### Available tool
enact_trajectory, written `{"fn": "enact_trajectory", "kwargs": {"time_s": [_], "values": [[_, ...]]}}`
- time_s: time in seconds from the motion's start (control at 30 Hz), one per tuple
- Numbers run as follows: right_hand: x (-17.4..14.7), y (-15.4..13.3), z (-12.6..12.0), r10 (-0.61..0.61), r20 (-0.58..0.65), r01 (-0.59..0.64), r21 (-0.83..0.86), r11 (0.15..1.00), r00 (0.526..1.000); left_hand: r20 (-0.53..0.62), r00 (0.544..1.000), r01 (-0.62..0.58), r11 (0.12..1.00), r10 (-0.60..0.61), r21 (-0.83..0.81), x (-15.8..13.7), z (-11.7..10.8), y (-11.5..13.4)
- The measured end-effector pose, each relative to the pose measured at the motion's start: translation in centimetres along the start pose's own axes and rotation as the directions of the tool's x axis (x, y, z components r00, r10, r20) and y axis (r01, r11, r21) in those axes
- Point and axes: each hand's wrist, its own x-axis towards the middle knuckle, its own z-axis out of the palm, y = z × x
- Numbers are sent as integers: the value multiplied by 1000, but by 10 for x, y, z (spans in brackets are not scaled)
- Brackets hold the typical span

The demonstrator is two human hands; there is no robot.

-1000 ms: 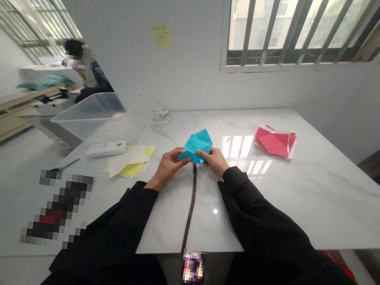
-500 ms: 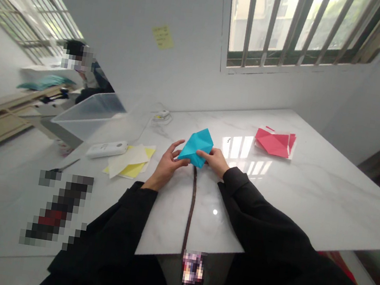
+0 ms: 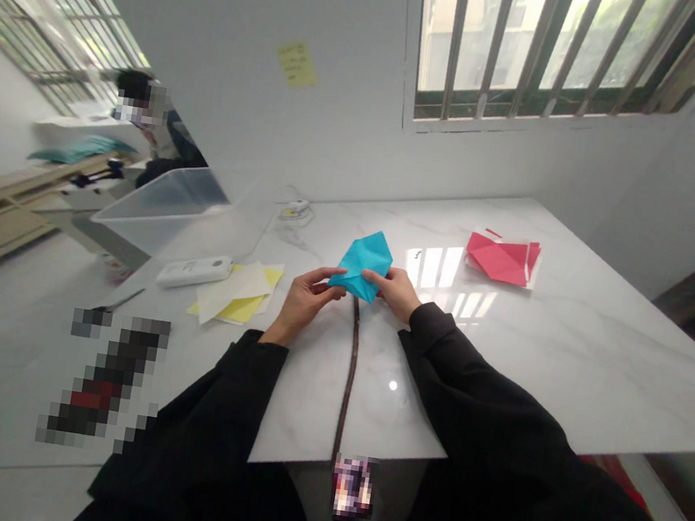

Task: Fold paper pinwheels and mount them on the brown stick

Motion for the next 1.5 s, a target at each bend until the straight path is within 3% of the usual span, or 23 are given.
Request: {"fn": "enact_trajectory", "kwargs": {"time_s": [0.17, 0.33, 0.63, 0.77, 1.13, 1.2, 1.33, 1.5], "values": [[0, -4, 0, 20, -33, -20, 13, 1000, 999, -70, 998, 6, 1000, -7, -15, 1, -5, 7], [-1, -6, 0, 30, -17, -30, -14, 999, 999, -51, 999, 17, 999, -15, 47, 0, -6, 5], [-4, -10, 1, 67, 9, -67, 31, 997, 998, -15, 1000, 16, 1000, -16, -19, -1, -2, 8], [-3, -9, -1, 82, -4, -81, 56, 995, 997, -40, 999, 17, 998, -14, 62, -1, -4, 4], [0, 0, -3, 37, 41, -37, -6, 999, 998, 72, 997, 8, 1000, -9, 15, 0, 5, -6], [0, -2, -3, 1, 63, 0, -17, 1000, 998, 16, 1000, 0, 1000, 0, 4, 2, 4, -9], [-4, -7, -1, -17, 171, 27, -57, 998, 985, -219, 976, -19, 999, 7, -51, 8, -1, -13], [-6, -8, 0, -13, 217, 47, -152, 987, 976, -202, 979, -12, 996, -6, -90, 7, -1, -8]]}}
